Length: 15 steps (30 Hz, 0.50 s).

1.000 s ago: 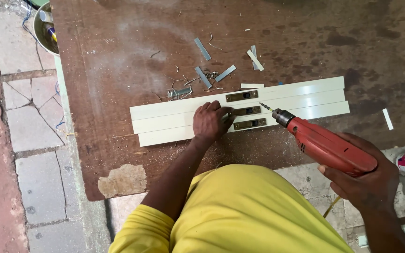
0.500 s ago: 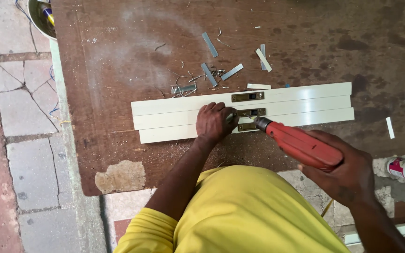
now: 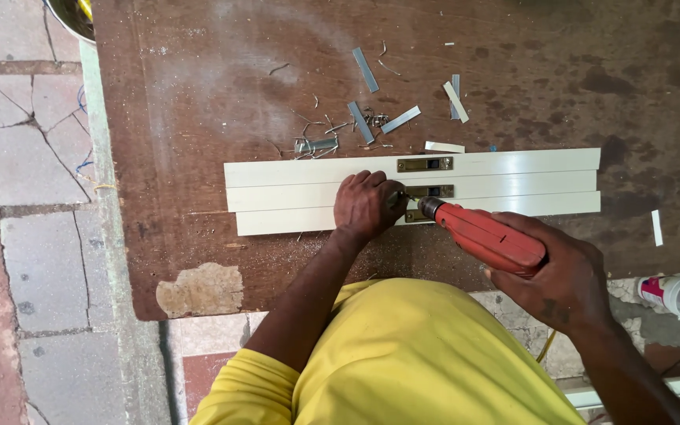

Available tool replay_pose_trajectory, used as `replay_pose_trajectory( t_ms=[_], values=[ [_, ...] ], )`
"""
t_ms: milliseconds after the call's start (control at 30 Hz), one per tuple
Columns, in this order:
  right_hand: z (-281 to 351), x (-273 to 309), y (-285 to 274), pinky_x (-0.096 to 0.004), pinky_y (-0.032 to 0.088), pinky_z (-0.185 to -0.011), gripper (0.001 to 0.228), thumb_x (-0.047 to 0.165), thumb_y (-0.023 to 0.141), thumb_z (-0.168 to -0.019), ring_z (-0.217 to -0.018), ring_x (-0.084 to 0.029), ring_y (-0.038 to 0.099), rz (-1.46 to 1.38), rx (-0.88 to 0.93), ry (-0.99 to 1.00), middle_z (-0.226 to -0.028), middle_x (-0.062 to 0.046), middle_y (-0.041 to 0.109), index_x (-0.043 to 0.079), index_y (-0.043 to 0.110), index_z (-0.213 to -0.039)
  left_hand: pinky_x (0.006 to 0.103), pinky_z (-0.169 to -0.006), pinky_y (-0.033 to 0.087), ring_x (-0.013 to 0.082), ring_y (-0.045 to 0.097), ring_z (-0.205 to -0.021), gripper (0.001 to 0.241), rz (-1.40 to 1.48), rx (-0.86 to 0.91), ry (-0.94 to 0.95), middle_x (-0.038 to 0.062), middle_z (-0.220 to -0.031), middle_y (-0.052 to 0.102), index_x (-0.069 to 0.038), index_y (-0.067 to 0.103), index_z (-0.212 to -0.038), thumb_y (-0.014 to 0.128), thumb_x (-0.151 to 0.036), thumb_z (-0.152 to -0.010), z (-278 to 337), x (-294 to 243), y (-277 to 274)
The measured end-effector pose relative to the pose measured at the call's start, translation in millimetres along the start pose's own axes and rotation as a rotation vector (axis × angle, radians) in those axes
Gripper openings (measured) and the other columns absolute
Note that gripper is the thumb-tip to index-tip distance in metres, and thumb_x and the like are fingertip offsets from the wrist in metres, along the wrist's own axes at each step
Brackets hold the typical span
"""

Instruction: Attach metal hinges to PVC or aluminum profiles using an electric drill for window assembly.

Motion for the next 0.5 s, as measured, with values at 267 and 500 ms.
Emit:
replay_pose_trajectory(
  t_ms=[267,500],
  values=[
    [-10,10,-1,-0.037,0.059,-0.088,0.072,0.022,0.086,-0.061,-0.099,-0.022,0.077,-0.007,0.005,-0.070,-0.111,-0.011,0.077,0.020,0.068,-0.131,0.0357,-0.080,0.050,0.0178,0.064,-0.086,0.021,0.039,-0.051,0.012,0.000,-0.086,0.069,-0.020,0.080,-0.093,0.075,-0.040,-0.087,1,-1,-5],
    [-62,65,-16,-0.040,0.059,-0.093,0.075,0.038,0.088,-0.067,-0.099,-0.025,0.075,0.435,0.327,0.139,-0.113,-0.002,0.076,0.034,0.061,-0.136,0.0365,-0.080,0.049,0.0186,0.064,-0.085,0.022,0.059,-0.066,0.010,0.000,-0.085,0.069,-0.019,0.078,-0.089,0.075,-0.041,-0.089,0,1,-8]
  ],
)
Point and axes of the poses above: each hand's wrist, its own z-axis away from the middle knuckle, its own y-axis out of the palm, x = y × z, the point moved 4 cm from there along -z, towards the middle knuckle
